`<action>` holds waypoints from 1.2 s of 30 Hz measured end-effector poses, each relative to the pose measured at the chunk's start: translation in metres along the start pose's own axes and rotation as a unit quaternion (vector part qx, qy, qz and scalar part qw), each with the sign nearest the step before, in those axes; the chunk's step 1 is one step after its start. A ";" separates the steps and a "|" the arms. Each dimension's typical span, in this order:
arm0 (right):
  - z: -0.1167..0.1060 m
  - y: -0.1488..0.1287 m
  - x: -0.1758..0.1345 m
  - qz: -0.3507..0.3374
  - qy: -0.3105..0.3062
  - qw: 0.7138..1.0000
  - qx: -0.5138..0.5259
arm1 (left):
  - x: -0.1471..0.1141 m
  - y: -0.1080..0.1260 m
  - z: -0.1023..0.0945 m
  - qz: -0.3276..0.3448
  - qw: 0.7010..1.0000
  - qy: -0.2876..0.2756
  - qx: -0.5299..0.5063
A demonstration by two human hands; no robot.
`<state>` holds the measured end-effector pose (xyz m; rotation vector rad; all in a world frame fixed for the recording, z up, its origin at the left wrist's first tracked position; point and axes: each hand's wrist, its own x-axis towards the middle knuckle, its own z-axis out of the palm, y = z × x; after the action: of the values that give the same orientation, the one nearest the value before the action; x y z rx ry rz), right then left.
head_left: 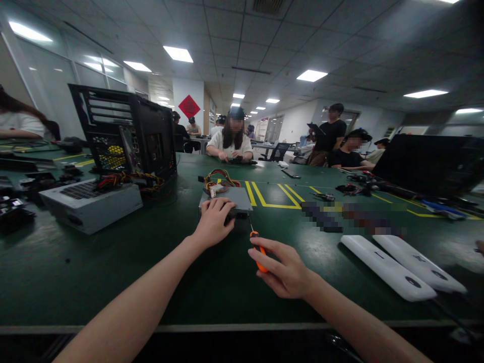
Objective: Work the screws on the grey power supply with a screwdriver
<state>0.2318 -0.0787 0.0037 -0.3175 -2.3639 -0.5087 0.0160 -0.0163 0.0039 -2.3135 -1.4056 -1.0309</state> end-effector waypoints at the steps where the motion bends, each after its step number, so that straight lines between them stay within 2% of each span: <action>1: 0.001 0.000 0.000 -0.002 0.010 1.000 -0.005 | 0.000 0.000 0.000 -0.001 1.000 -0.001 -0.001; 6: 0.005 0.001 -0.002 0.032 0.062 0.997 0.022 | 0.000 0.001 -0.001 0.000 1.000 -0.002 -0.002; 12: 0.001 0.001 0.000 0.010 0.003 1.000 0.005 | 0.000 0.000 0.000 0.002 1.000 -0.003 0.005; 16: 0.004 0.003 -0.002 0.030 0.068 0.997 0.010 | 0.000 0.000 0.000 0.004 1.000 -0.002 0.007; 18: 0.005 0.003 -0.002 0.052 0.080 0.995 0.032 | 0.000 0.000 0.000 0.005 1.000 -0.001 0.006; 20: 0.003 0.003 -0.002 0.060 0.059 0.996 0.041 | 0.000 0.000 0.000 0.005 1.000 0.000 0.005; 24: 0.002 0.001 0.001 0.024 -0.006 1.000 0.005 | -0.001 0.000 0.000 0.007 1.000 0.003 0.004; 27: 0.004 0.001 -0.001 0.023 0.032 0.999 -0.009 | -0.001 0.001 0.000 0.010 1.000 0.006 0.007; 30: 0.007 0.003 -0.003 0.054 0.067 0.996 0.015 | -0.001 0.001 0.001 0.007 1.000 0.010 0.012; 33: 0.005 0.002 -0.002 0.052 0.033 0.998 0.024 | -0.001 0.001 0.001 0.007 1.000 0.011 0.015; 36: 0.002 0.000 0.001 0.001 -0.008 1.000 -0.021 | -0.001 0.001 0.001 0.010 1.000 0.009 0.024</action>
<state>0.2301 -0.0777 0.0027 -0.3445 -2.3713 -0.5562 0.0174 -0.0170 0.0028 -2.2738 -1.3816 -0.9982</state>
